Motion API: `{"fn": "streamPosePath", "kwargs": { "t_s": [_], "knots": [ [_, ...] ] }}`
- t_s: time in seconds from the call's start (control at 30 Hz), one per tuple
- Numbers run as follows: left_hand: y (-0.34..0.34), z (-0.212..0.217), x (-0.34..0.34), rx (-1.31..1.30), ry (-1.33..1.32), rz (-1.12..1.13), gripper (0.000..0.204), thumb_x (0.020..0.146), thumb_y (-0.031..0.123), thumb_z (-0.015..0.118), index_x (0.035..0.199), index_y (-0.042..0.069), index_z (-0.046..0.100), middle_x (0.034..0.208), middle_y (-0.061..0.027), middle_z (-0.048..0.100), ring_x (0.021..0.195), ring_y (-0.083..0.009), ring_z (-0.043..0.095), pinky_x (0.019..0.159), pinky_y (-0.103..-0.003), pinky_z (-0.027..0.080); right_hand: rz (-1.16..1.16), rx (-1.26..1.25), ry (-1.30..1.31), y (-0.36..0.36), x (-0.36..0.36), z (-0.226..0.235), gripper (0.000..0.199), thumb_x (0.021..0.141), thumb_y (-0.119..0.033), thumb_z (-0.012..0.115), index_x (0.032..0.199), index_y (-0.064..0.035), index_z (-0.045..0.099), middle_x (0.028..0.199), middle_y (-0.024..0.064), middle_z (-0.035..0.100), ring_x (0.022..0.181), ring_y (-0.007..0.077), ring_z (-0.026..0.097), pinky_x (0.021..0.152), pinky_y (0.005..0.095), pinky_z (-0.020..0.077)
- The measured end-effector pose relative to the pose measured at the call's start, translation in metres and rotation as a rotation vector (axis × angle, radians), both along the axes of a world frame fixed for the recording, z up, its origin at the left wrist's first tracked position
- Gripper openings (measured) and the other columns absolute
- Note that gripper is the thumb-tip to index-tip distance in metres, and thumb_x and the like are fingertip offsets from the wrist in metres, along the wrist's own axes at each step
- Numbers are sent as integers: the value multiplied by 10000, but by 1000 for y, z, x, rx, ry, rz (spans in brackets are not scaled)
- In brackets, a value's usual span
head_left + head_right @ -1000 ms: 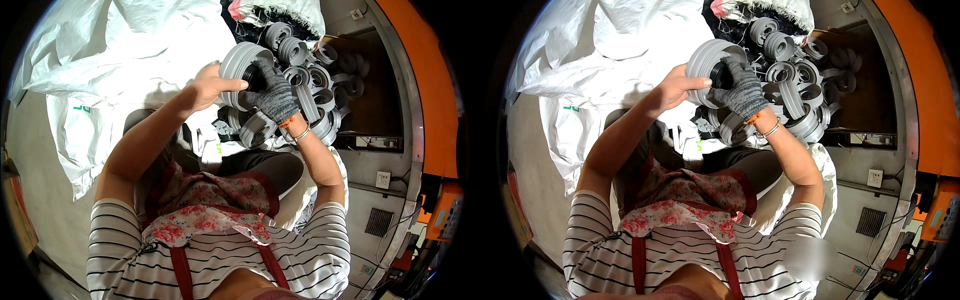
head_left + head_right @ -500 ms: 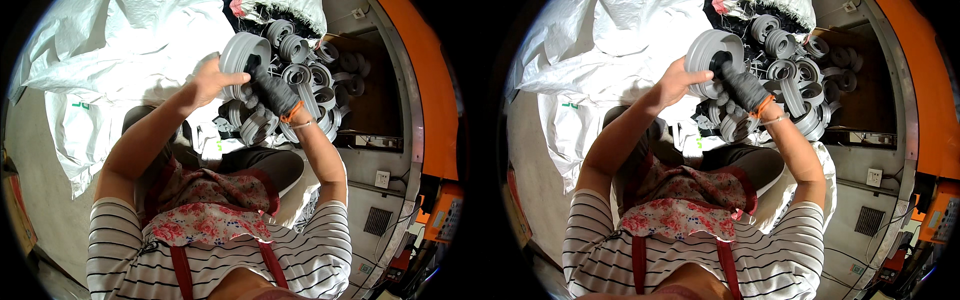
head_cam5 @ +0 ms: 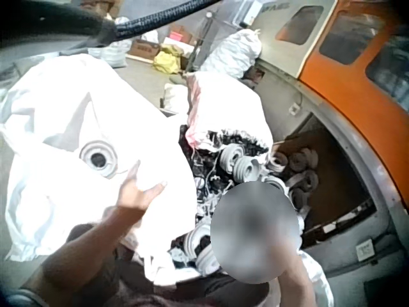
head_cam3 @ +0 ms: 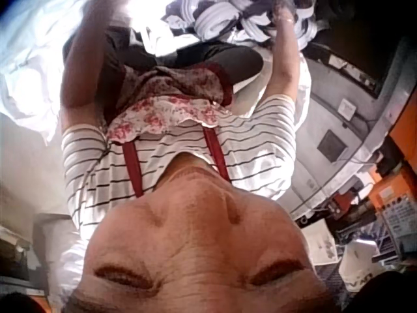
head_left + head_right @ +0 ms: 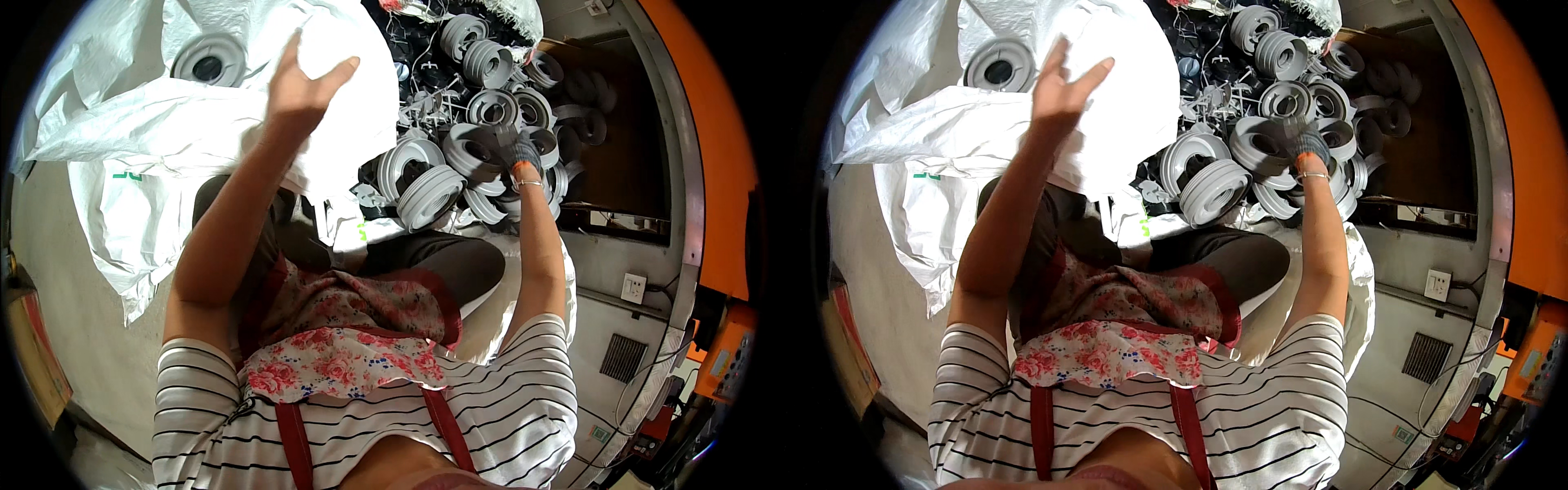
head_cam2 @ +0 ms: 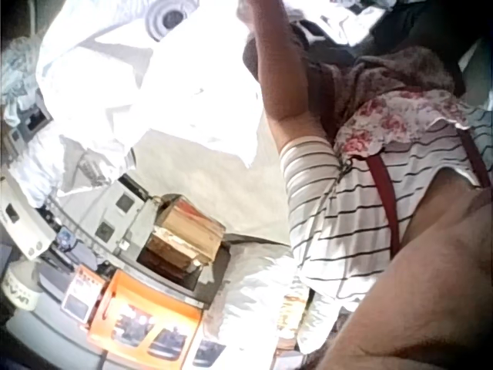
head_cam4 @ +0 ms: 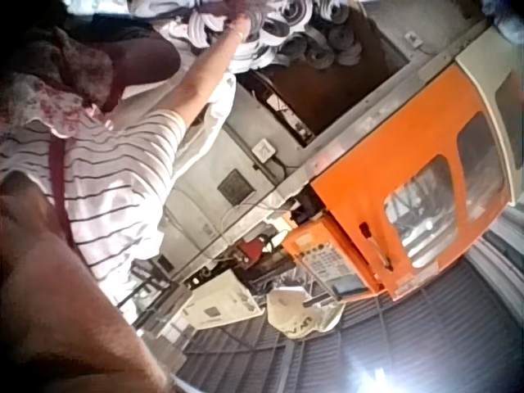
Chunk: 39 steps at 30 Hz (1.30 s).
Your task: The person sits on the floor in a warehouse and sorts grey plastic rings and scraps from a large white sack. They pick up individual rings, inspect them, and place them into a pile on the floor, separating them from the loose plastic shavings.
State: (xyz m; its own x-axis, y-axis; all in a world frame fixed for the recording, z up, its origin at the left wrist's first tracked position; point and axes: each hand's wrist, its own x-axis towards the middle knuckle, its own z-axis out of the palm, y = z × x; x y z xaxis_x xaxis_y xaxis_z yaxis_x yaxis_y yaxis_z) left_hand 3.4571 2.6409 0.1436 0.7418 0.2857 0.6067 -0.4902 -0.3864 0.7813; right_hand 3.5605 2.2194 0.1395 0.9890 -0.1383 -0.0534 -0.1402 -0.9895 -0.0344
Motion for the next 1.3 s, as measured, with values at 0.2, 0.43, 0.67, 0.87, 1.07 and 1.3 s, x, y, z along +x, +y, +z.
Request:
{"fn": "streamPosePath", "kwargs": {
  "t_s": [0.2,0.43,0.67,0.87,1.07,1.3],
  "knots": [
    [-29,-15,0,-751,768,-753,960,791,418,680,1362,-155,162,1409,-329,206,1297,-414,276,1077,-450,268,610,35,-229,104,-49,45,492,662,-136,772,1069,13,540,799,93,607,712,277,566,666,362,462],
    [-22,17,-2,-1103,559,-544,432,759,217,709,1084,-23,554,922,-124,601,805,-238,629,681,-372,552,604,1124,-117,203,-7,39,431,789,-125,701,1180,-21,552,1011,95,641,924,128,589,793,283,487],
    [-13,-12,11,-346,156,-512,490,817,-106,505,1217,176,541,1005,-170,625,905,-273,633,796,-333,532,449,-20,181,137,146,-164,536,851,-428,524,1311,-157,480,1217,195,561,1144,336,533,947,401,425],
    [2,26,0,-789,697,-369,393,819,185,674,1169,43,566,1023,-140,609,938,-224,592,856,-299,464,391,125,-14,201,93,-106,461,830,-446,550,1104,-84,633,1087,224,610,1015,336,598,851,414,469],
    [-8,13,6,-916,741,-547,489,838,207,653,1225,-30,471,1111,-130,579,1002,-218,572,894,-353,459,757,978,-161,218,-22,38,171,719,-117,747,831,-9,676,1055,139,648,920,228,613,802,321,483],
    [-20,22,-14,-1120,534,-956,329,884,143,601,1148,-43,539,1044,-91,617,936,-147,594,794,-293,511,818,457,-175,224,-67,78,684,643,-180,794,1237,-27,491,1087,152,591,1024,277,546,880,374,462]
  ]
}}
